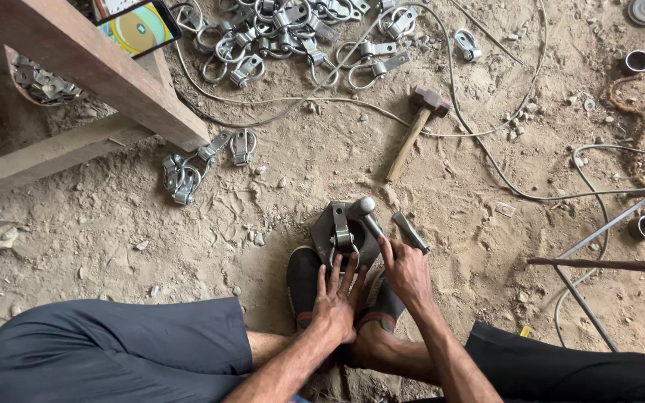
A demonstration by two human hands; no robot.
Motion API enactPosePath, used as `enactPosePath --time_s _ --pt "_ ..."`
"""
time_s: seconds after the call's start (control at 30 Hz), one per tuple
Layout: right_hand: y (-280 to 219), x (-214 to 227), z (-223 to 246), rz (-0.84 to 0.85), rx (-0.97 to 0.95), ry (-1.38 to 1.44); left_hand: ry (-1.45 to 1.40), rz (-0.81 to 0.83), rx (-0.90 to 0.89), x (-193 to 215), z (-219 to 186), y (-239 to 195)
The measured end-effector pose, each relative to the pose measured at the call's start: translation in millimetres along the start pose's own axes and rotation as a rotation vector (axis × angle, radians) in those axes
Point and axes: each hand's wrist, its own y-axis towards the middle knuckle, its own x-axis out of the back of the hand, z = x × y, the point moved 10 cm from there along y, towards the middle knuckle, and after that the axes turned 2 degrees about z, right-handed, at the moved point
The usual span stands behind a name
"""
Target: The person uses a hammer and a small metal rod to secure pins into metal clamp assemblies while working on a dirt floor.
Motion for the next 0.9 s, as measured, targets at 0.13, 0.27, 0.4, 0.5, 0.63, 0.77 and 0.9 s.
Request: enactPosePath --time_s 0.13,0.27,0.4,0.5,0.63,0.77,0.9 --pt "-0.7 2.2 5.1 0.037 0.029 -0.081 0.036 -0.120 0.013 -10.2 -3.1 14.2" --pt "-0.3 1.9 8.4 0.047 0.008 -0.094 -0.121 -0.240 0.018 -4.0 -7.2 14.6" --pt "-0.8 2.6 6.2 0.062 -0.035 -0.099 -0.213 -0.211 0.061 2.4 -10.0 7.2" --pt "-0.7 5.0 6.2 0.037 -0.040 -0.068 -0.197 -0.127 0.060 1.2 -9.1 2.5" --pt "-1.7 14.8 19.8 -0.060 0.048 0.005 -0.010 -0.233 0.086 19.7 -2.6 -5.3" --pt "-4.8 25.2 42.4 -0.169 0.166 -0.055 -0.092 -0.136 0.057 11.3 2.3 -7.3" --pt "-2.7 15.4 43.7 -0.099 0.105 -0.084 -0.140 -0.261 -0.021 15.3 10.3 -6.9"
